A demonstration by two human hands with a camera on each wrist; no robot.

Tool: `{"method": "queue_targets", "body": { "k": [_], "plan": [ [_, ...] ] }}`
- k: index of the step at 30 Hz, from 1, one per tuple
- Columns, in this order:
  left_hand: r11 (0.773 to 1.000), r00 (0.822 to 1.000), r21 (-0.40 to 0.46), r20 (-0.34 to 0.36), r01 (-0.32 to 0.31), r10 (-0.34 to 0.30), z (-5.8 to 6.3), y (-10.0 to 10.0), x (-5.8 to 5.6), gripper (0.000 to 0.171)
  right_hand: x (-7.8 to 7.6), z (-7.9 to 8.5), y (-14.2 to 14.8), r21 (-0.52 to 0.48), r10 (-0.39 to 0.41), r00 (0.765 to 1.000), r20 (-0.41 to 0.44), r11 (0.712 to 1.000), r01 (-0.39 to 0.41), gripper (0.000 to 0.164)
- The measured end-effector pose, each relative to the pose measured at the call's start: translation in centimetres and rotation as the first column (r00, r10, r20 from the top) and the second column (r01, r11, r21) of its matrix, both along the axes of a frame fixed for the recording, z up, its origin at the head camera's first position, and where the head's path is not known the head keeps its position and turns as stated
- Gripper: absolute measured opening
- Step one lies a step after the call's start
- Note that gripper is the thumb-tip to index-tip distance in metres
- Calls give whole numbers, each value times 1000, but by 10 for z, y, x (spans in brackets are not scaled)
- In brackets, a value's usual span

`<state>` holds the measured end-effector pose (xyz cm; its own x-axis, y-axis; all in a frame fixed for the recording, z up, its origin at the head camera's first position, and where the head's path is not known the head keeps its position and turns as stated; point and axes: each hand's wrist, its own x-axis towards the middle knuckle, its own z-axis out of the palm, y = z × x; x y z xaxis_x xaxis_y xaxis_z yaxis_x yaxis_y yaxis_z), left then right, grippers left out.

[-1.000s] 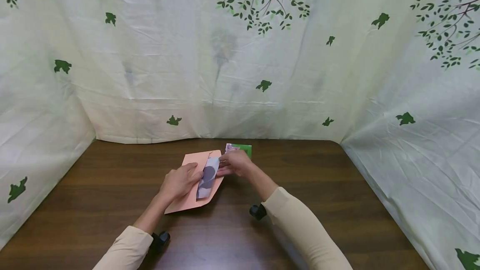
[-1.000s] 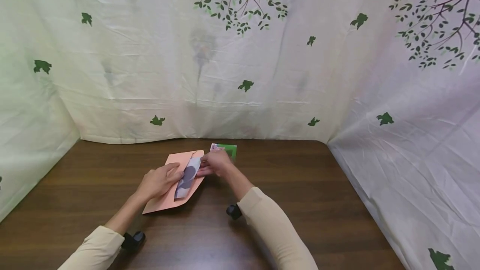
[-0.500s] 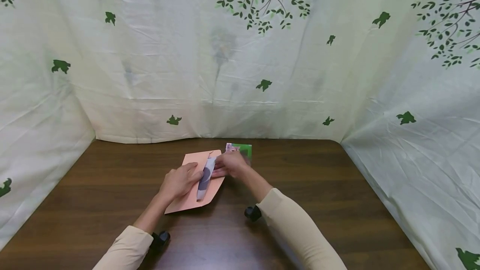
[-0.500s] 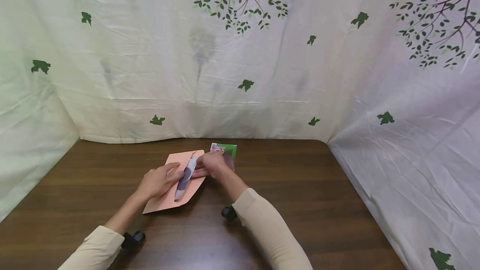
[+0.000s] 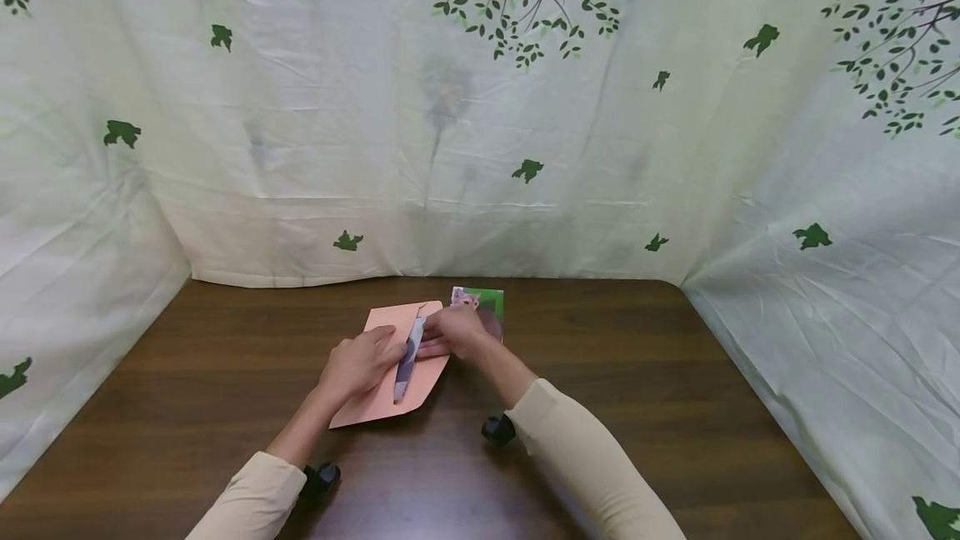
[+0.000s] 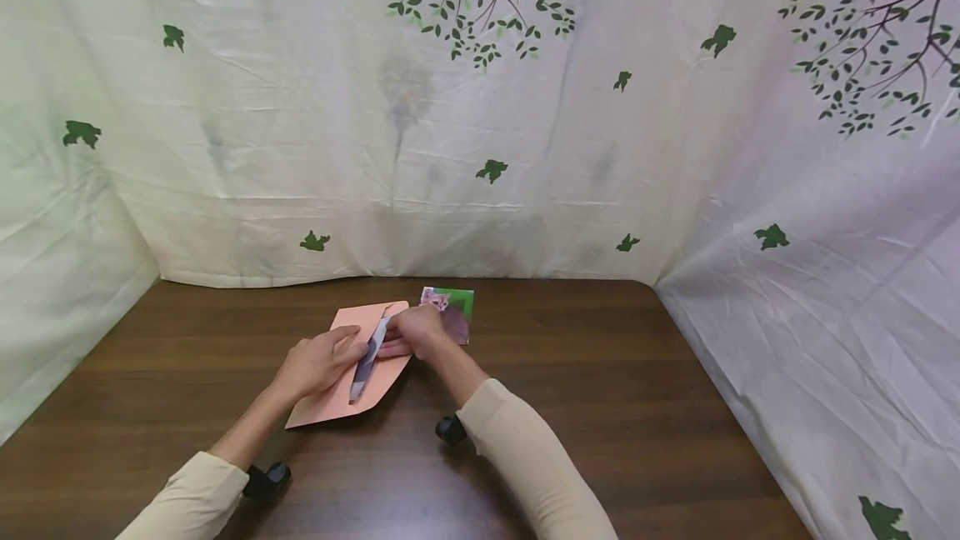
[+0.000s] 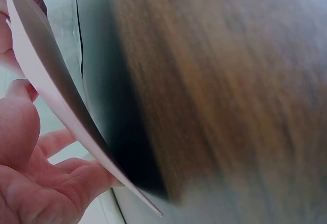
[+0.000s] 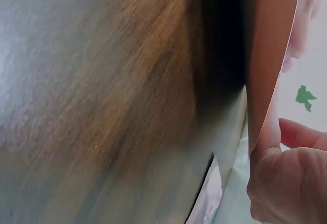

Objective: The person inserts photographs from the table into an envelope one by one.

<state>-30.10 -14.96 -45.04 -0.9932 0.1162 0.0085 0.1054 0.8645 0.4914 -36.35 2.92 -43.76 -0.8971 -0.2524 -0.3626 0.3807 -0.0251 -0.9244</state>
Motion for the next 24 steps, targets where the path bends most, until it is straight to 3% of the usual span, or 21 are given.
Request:
{"method": "queue_targets", "body": {
  "k": [24],
  "plan": [
    [1000,1000,11,-13,-2,2,3,-1,2,59,5,-4,-13,9,-58,998,8,998,58,16]
  ]
}}
